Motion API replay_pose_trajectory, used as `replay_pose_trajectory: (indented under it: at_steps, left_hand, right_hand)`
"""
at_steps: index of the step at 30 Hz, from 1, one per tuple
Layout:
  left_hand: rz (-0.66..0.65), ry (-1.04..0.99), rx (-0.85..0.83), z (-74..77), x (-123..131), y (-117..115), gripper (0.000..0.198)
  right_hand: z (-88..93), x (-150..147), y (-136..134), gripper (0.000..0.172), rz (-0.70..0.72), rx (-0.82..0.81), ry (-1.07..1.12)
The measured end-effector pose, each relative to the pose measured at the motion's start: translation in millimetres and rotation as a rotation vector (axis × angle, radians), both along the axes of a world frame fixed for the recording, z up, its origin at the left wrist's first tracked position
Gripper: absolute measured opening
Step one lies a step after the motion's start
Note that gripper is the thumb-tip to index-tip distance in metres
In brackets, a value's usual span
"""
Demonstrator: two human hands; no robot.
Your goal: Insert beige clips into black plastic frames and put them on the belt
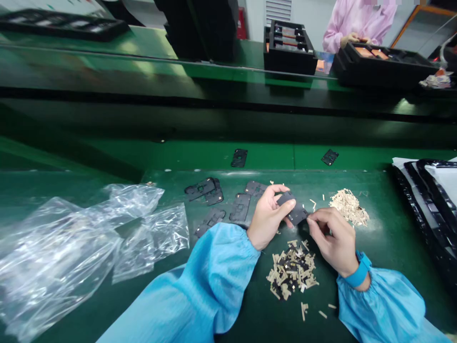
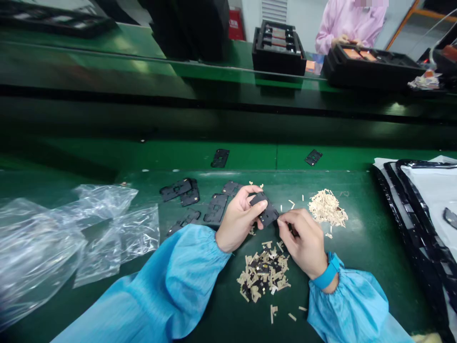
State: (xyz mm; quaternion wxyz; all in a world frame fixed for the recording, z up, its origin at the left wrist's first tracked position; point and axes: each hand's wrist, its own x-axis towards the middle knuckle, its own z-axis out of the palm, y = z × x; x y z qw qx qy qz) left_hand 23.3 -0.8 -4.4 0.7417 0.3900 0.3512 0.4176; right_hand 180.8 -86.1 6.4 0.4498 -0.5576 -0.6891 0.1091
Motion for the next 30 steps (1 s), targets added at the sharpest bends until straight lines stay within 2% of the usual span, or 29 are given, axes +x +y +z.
replay_pose_trajectory:
  at_steps: [5,9,12,13,15,18,25,28,30]
  left_hand:
    - [0.021,-0.007,0.014,-0.2,1,-1,0.051]
    - [0.042,-0.007,-0.003,1.7,2,-1,0.052]
    - [0.048,-0.01,-0.015,2.3,2,-1,0.053]
    - [0.047,-0.014,-0.019,2.2,2,-1,0.054]
    - [0.038,-0.021,-0.028,1.8,2,-2,0.054]
    - [0.019,-0.041,-0.041,1.1,3,-4,0.054]
    - [0.02,-0.084,-0.049,0.6,5,-6,0.056]
    - [0.022,-0.082,-0.043,0.5,5,-6,0.058]
    - [0.017,-0.075,-0.03,0.7,4,-5,0.058]
  right_hand:
    - [-1.1,-2,0,0.014,-0.007,0.025,-0.014]
    - [-2.3,-5,-1,0.015,0.091,-0.01,-0.02]
    - [-3.0,-4,-2,0.012,0.038,-0.015,0.019]
    - [-3.4,-3,-2,0.015,0.0,-0.008,0.024]
    - [-4.6,-3,-1,0.03,-0.041,-0.007,0.004]
    - [-7.3,-5,0,0.048,-0.034,0.001,-0.065]
    - [-14.8,-9,-5,0.062,-0.108,0.212,-0.225]
    - [-14.7,-9,-5,0.063,-0.132,0.235,-0.23]
    - [-12.3,-8,-4,0.058,-0.126,0.221,-0.216]
